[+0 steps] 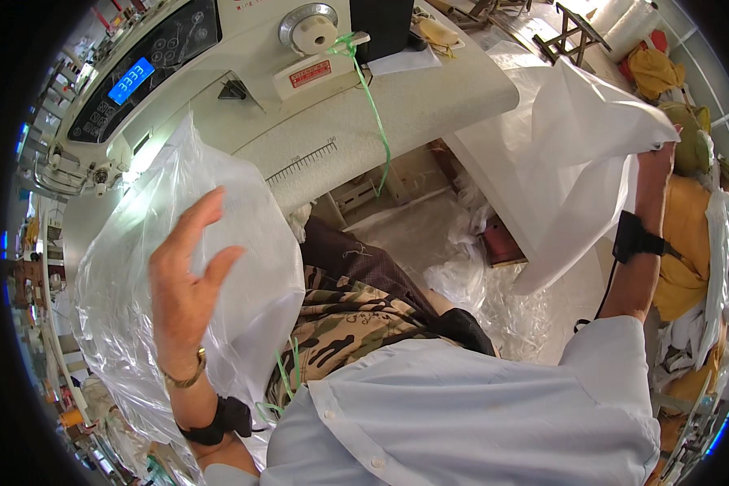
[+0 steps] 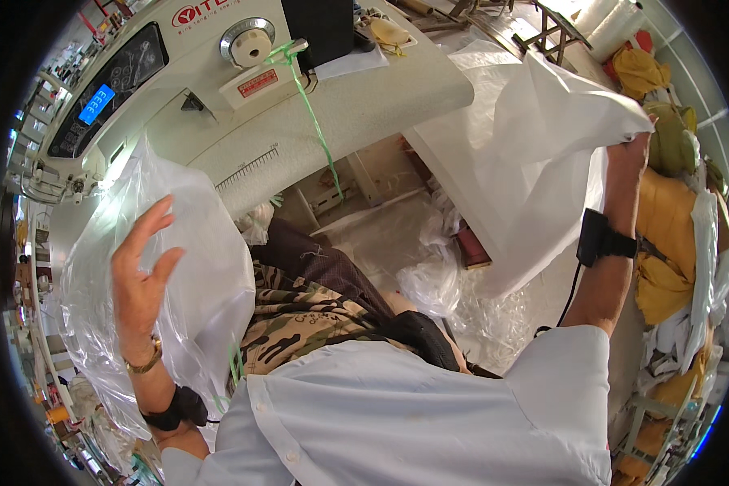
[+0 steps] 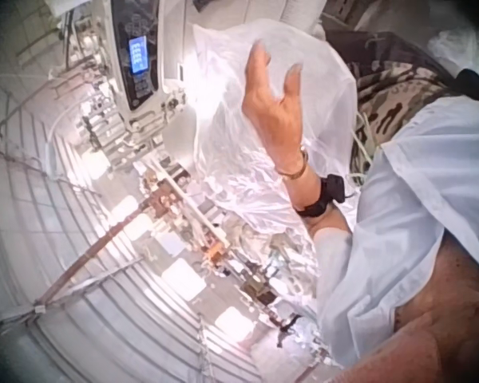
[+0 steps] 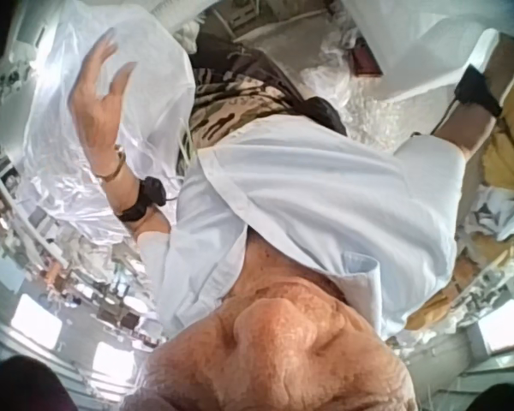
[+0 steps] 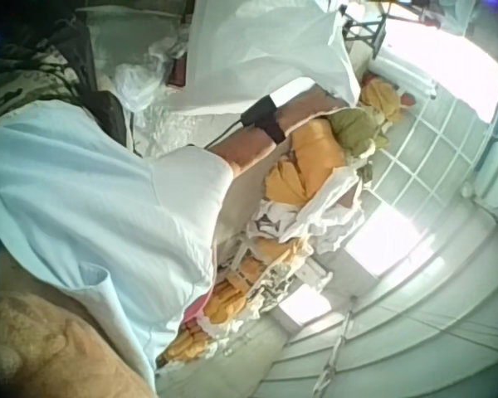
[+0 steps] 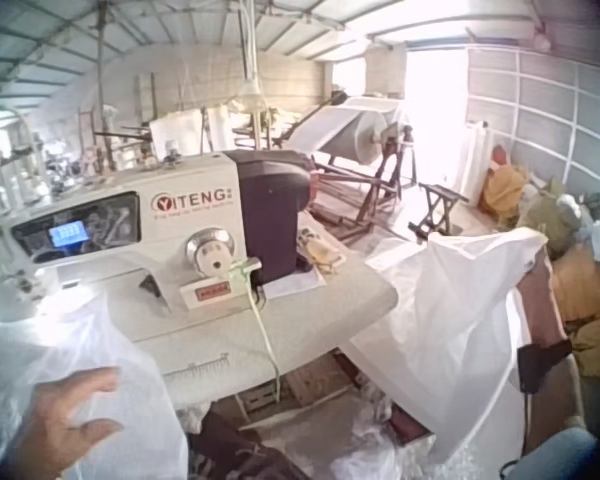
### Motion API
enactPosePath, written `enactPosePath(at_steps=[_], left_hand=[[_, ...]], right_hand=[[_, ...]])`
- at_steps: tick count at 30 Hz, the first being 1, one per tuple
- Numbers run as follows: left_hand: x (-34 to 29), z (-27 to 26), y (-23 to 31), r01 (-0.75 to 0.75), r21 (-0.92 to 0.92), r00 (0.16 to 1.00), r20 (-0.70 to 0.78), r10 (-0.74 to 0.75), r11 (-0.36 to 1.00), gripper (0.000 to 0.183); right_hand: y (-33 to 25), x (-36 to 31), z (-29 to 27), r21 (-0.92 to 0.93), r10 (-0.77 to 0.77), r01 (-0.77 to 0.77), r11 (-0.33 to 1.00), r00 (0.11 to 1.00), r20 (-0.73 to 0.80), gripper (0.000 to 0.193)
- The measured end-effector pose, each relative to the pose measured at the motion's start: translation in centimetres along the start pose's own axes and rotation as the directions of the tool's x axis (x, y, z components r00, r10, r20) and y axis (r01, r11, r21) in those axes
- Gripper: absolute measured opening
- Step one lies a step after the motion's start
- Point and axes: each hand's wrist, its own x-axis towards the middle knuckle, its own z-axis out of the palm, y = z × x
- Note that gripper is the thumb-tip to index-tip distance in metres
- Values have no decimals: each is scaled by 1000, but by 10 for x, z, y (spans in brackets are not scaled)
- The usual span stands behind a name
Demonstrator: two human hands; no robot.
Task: Using an industrial sewing machine to stitch together large white plastic sheets.
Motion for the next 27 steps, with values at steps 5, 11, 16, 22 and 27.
enactPosePath(at_steps=[5, 11, 16, 22, 27], left_hand=[[23, 56, 16, -263, -3, 960, 96, 262, 965, 69], [46, 131, 28, -37, -528, 972, 179, 154, 849, 114], [40, 142, 81, -101, -777, 991, -25, 131, 621, 85], [15, 93, 48, -237, -769, 932, -6, 363, 594, 37], [-41, 56, -19, -117, -897, 938, -241, -249, 427, 24]], right_hand=[[2, 53, -25, -76, -39, 26, 997, 983, -181, 34], [-5, 96, -43, -137, -62, 13, 991, 930, -361, 31], [5, 113, -54, -161, -25, -58, 985, 879, -475, 28], [49, 104, -61, -163, 101, -246, 956, 792, -602, 27], [116, 74, -74, -89, 292, -509, 856, 619, -729, 28]])
